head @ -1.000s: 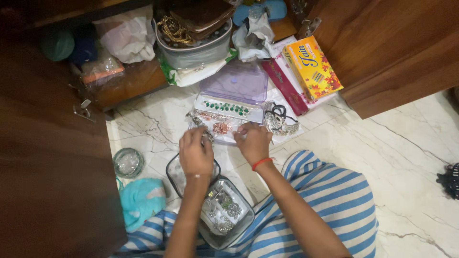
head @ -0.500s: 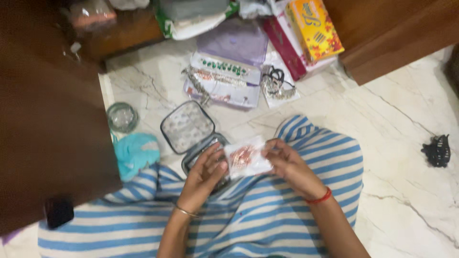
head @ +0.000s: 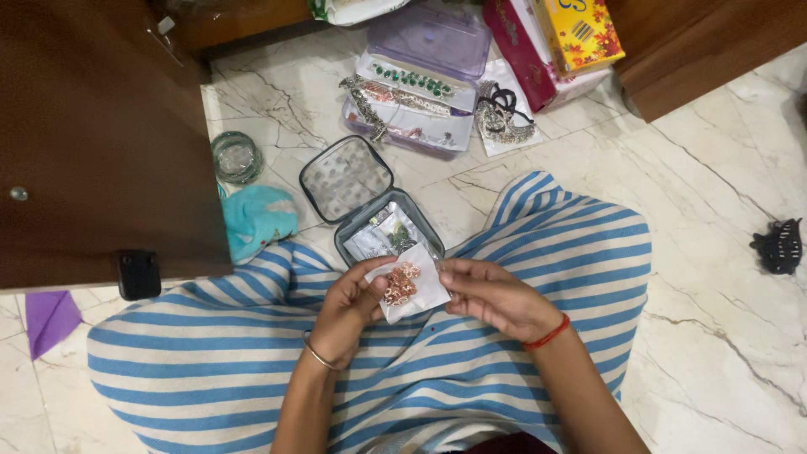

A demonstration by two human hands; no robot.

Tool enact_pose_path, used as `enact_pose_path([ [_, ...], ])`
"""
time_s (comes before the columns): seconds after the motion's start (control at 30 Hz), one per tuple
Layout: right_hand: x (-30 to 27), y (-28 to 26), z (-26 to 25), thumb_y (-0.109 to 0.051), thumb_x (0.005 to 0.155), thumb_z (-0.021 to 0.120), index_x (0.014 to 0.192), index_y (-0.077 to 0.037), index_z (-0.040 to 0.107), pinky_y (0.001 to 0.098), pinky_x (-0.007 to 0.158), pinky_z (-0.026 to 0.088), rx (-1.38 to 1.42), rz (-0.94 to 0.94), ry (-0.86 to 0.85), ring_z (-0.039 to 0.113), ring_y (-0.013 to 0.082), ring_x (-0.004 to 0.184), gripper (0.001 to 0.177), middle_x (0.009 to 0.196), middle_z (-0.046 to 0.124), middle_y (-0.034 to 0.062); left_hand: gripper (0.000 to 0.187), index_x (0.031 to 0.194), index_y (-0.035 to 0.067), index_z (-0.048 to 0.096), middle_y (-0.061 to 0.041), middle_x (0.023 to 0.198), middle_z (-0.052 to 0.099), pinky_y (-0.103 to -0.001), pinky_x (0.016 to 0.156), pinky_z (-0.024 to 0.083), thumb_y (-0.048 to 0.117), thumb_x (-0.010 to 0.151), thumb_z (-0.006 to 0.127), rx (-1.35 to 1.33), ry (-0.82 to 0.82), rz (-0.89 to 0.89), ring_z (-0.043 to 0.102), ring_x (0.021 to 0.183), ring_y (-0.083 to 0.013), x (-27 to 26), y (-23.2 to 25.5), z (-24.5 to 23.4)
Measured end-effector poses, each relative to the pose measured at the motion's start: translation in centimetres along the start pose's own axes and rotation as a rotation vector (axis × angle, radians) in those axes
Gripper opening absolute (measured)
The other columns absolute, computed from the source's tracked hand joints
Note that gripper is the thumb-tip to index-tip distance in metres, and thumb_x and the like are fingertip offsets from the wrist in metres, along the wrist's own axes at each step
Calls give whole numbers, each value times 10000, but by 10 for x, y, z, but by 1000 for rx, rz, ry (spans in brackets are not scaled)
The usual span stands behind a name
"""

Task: The person sits on the floor and organizes jewelry by removing items from a small transparent case and placing them into a larger purple case. They handle bangles, necklaces, and earrings, transferring them between containers.

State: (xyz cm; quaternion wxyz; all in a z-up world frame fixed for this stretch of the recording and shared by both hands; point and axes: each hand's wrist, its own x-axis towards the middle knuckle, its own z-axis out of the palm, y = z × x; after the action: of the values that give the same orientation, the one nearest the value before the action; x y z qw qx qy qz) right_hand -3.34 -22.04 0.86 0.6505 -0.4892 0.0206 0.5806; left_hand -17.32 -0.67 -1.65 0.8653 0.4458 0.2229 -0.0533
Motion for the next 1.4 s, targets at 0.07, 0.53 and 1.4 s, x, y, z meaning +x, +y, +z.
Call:
enact_pose_path([
  [0.07, -2, -4, 4, -203, 990, 649, 1226, -17, 622, 261, 809, 550, -43, -23, 36, 630, 93, 870, 302, 1020, 645, 8, 480, 1420, 42, 532, -93, 1151, 698, -334, 918, 576, 219, 980, 606, 14, -19, 28, 696, 1069, -177, -4, 4, 3],
  [0.53, -38, -57, 79, -323, 1112, 378, 1444, -40, 593, 274, 855, 523, -569, -408, -80, 590, 102, 914, 487, 1059, 567, 22, 761, 1324, 23, 521, -168, 1062, 651, -270, 576, 465, 684, 1036, 275, -425, -421, 7, 623, 786, -201, -7, -2, 28],
  [1.4, -61, -6, 51, -184, 799, 827, 1114, -53, 702, 341, 895, 448, -1371, -535, 182, 506, 253, 1034, 363, 1034, 487, 102, 730, 1435, 34, 536, -89, 975, 682, -292, 614, 586, 558, 926, 559, 433, -274, -205, 662, 776, -152, -38, -12, 46],
])
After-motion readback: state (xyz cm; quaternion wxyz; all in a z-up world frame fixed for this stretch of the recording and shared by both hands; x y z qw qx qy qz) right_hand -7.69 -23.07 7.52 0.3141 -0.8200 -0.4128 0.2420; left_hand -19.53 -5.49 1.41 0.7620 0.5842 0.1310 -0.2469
